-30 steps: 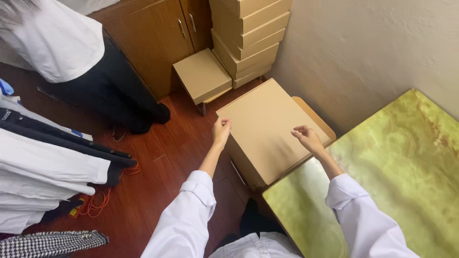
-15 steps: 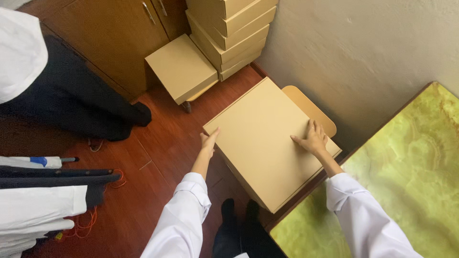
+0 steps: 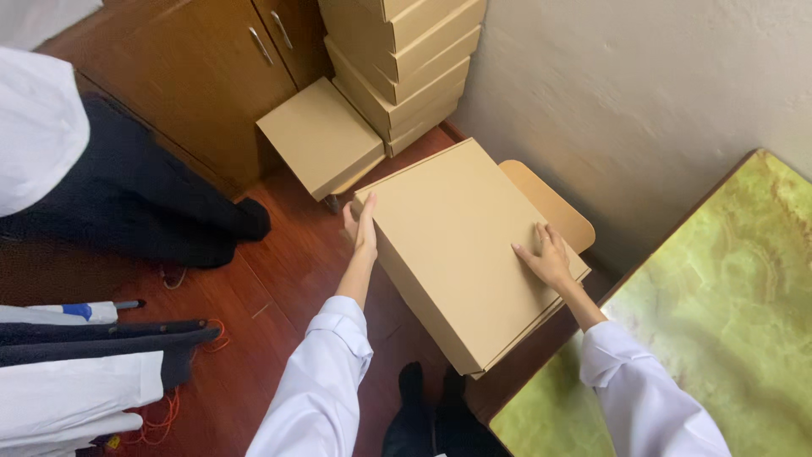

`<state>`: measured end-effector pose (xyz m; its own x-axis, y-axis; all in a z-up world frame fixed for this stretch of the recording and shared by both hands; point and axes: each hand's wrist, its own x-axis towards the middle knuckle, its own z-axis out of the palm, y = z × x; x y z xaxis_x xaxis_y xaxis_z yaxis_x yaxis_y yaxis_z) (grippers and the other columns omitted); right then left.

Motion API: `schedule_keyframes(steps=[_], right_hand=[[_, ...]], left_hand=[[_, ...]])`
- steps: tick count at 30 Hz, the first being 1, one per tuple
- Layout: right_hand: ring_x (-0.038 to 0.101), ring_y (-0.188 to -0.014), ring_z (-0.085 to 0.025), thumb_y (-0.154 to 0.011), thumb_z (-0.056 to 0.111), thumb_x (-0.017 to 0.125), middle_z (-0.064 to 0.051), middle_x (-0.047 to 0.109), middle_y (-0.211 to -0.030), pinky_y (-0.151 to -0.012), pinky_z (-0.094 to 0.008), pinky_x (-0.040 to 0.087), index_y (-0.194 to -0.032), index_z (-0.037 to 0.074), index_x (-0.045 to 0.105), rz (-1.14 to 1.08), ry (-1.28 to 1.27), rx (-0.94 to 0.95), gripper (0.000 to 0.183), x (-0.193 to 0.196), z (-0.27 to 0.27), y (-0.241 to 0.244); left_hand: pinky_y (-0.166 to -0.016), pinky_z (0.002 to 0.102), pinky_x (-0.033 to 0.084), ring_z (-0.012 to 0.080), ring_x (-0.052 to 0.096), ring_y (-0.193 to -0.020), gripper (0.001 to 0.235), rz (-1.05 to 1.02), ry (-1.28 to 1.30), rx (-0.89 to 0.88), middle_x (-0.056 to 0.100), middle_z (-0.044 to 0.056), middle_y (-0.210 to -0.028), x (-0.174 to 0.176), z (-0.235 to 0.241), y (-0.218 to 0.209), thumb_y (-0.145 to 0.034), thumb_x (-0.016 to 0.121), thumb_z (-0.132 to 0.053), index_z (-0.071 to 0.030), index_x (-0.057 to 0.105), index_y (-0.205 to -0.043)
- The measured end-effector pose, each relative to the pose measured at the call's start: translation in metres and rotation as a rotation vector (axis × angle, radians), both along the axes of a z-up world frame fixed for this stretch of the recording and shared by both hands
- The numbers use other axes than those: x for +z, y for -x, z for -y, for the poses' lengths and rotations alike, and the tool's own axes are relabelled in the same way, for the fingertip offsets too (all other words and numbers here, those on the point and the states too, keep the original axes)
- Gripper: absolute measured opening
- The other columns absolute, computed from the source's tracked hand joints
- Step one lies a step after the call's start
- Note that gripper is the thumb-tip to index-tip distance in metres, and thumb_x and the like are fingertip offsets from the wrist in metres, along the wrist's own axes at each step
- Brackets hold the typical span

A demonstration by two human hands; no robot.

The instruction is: The person packs a black t-shirt in a plastic bag into a cardboard box, closes the box, and places it on a stack. They then open another box, remove a black t-shirt from its plastic bag, and hang it on a blue hanger on a clothing rack.

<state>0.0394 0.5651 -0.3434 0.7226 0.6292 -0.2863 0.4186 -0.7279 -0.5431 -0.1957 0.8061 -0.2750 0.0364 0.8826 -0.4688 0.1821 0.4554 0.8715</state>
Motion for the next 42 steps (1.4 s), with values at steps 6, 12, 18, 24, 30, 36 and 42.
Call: schedule_keyframes(steps=[6,12,18,24,30,36,42], right_hand=[[0.018,-0.13,-0.037,-0.066,0.062,0.062,-0.018,0.015,-0.141,-0.103,-0.053,0.018,-0.137,0.017,0.028,-0.19,-0.08,-0.269,0.091,0.029,0.011,0.02],[0.007,-0.131,-0.043,-0.067,0.064,0.057,-0.028,0.005,-0.141,-0.1,-0.06,0.014,-0.141,0.014,0.003,-1.0,-0.35,-0.495,0.104,0.146,0.002,0.124],[0.026,-0.127,-0.039,-0.073,0.043,0.058,-0.023,0.024,-0.138,-0.101,-0.054,0.022,-0.137,0.006,0.018,-1.16,-0.694,-0.559,0.084,0.167,-0.004,0.178],[0.028,-0.126,-0.035,-0.072,0.039,0.059,-0.021,0.028,-0.136,-0.104,-0.053,0.019,-0.133,0.003,0.026,-0.976,-0.902,-0.772,0.078,0.167,0.061,0.197],[0.04,-0.114,-0.029,-0.074,0.04,0.058,-0.013,0.041,-0.123,-0.097,-0.053,0.028,-0.125,0.005,0.037,-0.813,-1.014,-0.918,0.065,0.142,0.188,0.206],[0.035,-0.117,-0.028,-0.074,0.042,0.058,-0.014,0.034,-0.129,-0.1,-0.047,0.026,-0.13,0.005,0.03,-0.694,-1.055,-1.131,0.073,0.121,0.327,0.211],[0.03,-0.123,-0.025,-0.077,0.053,0.052,-0.013,0.027,-0.136,-0.103,-0.042,0.024,-0.136,0.008,0.022,-0.541,-1.135,-1.231,0.08,0.119,0.455,0.203]], left_hand=[[-0.096,0.046,0.029,0.0408,0.034,-0.117,0.088,-0.106,-0.036,0.082,0.028,0.022,-0.126,0.047,-0.01,0.047,-0.052,0.068,-0.073,-0.032,0.043,-0.125],[-0.099,0.046,0.024,0.0434,0.031,-0.12,0.084,0.032,-0.069,0.273,0.022,0.028,-0.129,0.06,-0.013,0.108,-0.059,0.066,-0.068,-0.027,0.04,-0.127],[-0.099,0.045,0.023,0.0415,0.031,-0.12,0.081,0.189,-0.112,0.3,0.03,0.031,-0.127,0.068,-0.012,0.136,-0.062,0.068,-0.063,-0.02,0.042,-0.126],[-0.094,0.066,0.015,0.0414,0.018,-0.125,0.085,0.528,0.073,-0.044,0.016,0.022,-0.137,0.108,0.023,0.122,-0.066,0.073,-0.044,-0.015,0.026,-0.13],[-0.09,0.055,0.032,0.0414,0.039,-0.112,0.079,0.525,0.346,-0.416,0.028,0.026,-0.127,0.069,0.08,0.078,-0.064,0.071,-0.049,-0.016,0.03,-0.123],[-0.093,0.053,0.033,0.044,0.039,-0.111,0.108,0.34,0.394,-0.887,0.032,0.032,-0.121,0.053,0.182,0.025,-0.062,0.072,-0.06,-0.001,0.018,-0.133],[-0.095,0.049,0.035,0.0431,0.033,-0.119,0.115,0.259,0.468,-1.122,0.026,0.032,-0.127,0.064,0.311,-0.018,-0.059,0.073,-0.062,-0.001,0.012,-0.136]])
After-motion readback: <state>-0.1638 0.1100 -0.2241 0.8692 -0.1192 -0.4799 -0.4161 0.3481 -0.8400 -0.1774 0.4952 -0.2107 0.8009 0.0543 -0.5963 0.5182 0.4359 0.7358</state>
